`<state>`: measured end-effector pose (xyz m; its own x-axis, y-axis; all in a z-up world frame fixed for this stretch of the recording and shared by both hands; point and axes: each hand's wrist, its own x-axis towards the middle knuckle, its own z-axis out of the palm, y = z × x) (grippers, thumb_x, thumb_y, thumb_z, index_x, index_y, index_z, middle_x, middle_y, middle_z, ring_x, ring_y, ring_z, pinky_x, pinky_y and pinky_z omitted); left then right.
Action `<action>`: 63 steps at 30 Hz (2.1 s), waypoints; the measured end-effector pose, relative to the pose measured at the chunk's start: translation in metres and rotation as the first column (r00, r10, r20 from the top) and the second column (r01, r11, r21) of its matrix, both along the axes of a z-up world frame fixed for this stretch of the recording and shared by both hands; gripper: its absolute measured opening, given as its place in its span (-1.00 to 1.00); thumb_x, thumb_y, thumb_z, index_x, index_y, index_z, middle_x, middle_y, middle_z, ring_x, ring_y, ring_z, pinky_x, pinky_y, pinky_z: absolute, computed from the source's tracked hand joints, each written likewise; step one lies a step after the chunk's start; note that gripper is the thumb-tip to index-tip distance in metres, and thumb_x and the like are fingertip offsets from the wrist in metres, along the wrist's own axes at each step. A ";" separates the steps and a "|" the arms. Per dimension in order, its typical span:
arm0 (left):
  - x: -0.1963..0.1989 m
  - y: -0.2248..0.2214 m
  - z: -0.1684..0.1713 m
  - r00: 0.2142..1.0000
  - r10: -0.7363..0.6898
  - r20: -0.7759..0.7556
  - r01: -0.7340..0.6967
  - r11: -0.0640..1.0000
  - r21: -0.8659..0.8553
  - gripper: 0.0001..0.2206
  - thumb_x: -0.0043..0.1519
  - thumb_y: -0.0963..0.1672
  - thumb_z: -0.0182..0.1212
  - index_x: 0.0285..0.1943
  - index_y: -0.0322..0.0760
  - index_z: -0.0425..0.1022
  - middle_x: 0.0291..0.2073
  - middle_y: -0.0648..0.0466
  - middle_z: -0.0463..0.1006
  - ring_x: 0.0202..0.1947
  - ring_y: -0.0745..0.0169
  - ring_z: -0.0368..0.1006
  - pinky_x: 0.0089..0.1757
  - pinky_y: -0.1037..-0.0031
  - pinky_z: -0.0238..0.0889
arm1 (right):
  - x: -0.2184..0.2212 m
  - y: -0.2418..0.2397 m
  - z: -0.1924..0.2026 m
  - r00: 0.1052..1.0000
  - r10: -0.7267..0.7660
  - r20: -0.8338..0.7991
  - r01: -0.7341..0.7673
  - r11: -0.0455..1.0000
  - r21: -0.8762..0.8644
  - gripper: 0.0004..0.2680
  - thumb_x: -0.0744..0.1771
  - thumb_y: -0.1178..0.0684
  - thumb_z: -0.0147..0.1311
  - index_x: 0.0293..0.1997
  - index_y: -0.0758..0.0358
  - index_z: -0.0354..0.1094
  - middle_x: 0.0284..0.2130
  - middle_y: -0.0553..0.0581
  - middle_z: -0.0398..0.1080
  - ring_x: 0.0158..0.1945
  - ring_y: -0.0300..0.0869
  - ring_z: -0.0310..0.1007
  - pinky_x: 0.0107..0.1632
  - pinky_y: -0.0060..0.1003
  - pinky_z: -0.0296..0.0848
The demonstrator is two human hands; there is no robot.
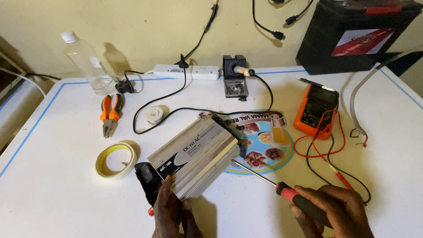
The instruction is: Using a screwdriver to remove screws from the metal casing of a power inverter to disassemble it.
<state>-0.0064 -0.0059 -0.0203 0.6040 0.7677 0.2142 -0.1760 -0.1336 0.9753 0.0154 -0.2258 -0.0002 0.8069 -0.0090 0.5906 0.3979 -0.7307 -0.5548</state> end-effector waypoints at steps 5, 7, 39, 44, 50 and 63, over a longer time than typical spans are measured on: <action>0.000 0.001 -0.004 1.000 -0.004 -0.022 0.004 1.000 -0.004 -0.47 0.17 -0.30 0.02 0.42 -0.36 0.29 0.08 -0.20 0.64 0.11 0.07 0.61 0.01 0.44 0.48 | -0.005 0.024 0.008 0.982 -0.184 0.031 0.182 0.982 0.052 -0.77 0.26 -0.02 0.23 0.00 0.00 0.57 -0.16 0.07 0.40 -0.21 -0.22 0.41 -0.19 -0.35 0.46; 0.000 0.004 -0.007 0.998 -0.029 -0.055 0.025 0.998 -0.065 -0.44 0.17 -0.28 0.01 0.44 -0.30 0.28 0.07 -0.17 0.65 0.10 0.10 0.62 -0.03 0.47 0.45 | -0.002 0.031 0.010 0.990 -0.143 0.020 0.137 0.973 0.183 -0.81 0.26 0.04 0.23 -0.06 0.06 0.58 -0.24 0.04 0.36 -0.55 -0.30 0.19 -0.44 -0.47 0.30; -0.003 0.060 -0.068 0.988 -0.096 0.118 0.116 0.977 -0.181 -0.42 0.09 -0.31 0.09 0.39 -0.36 0.33 -0.01 -0.22 0.68 -0.05 0.12 0.63 -0.08 0.44 0.43 | 0.034 -0.051 -0.068 0.985 0.127 -0.119 -0.096 0.967 0.237 -0.71 0.18 -0.02 0.30 -0.05 0.12 0.60 -0.38 0.04 0.47 -0.35 -0.33 0.39 -0.32 -0.44 0.44; -0.008 0.093 -0.042 0.996 -0.040 0.082 0.063 0.954 -0.294 -0.49 0.10 -0.22 0.24 0.30 -0.49 0.38 0.00 -0.27 0.62 -0.13 0.10 0.52 -0.01 0.46 0.31 | 0.017 -0.058 -0.070 0.866 0.326 -0.378 0.078 0.659 0.748 -0.63 0.27 0.10 0.16 0.20 0.39 0.47 -0.79 0.46 0.39 -0.72 0.00 0.33 -0.58 -0.21 0.33; 0.013 0.100 -0.005 0.976 0.126 0.177 -0.075 0.960 -0.268 -0.63 0.17 -0.25 0.25 0.20 -0.39 0.50 -0.50 0.20 0.38 -0.43 0.53 0.30 -0.21 0.83 0.18 | 0.014 -0.035 -0.045 0.850 0.208 -0.484 0.374 0.408 0.832 -0.68 0.35 0.01 0.02 0.17 0.39 0.38 -0.26 0.43 0.37 -0.55 0.21 0.21 -0.50 0.02 0.11; 0.099 0.103 0.060 0.873 -0.485 -0.051 0.392 0.759 -0.520 -0.93 0.21 -0.23 0.26 -0.17 -0.35 0.55 -0.42 -0.12 0.59 -0.49 0.04 0.49 -0.45 0.33 0.37 | 0.014 -0.053 -0.060 0.829 0.278 -0.485 0.175 0.695 0.697 -0.61 0.26 -0.03 0.12 0.16 0.33 0.59 -0.73 0.47 0.42 -0.71 0.07 0.35 -0.56 -0.16 0.30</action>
<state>0.0926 0.0975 0.0401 0.8902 0.3826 -0.2475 0.0780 0.4073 0.9100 0.0289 -0.2792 -0.0602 0.9811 -0.1732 -0.0863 -0.0928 -0.0297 -0.9952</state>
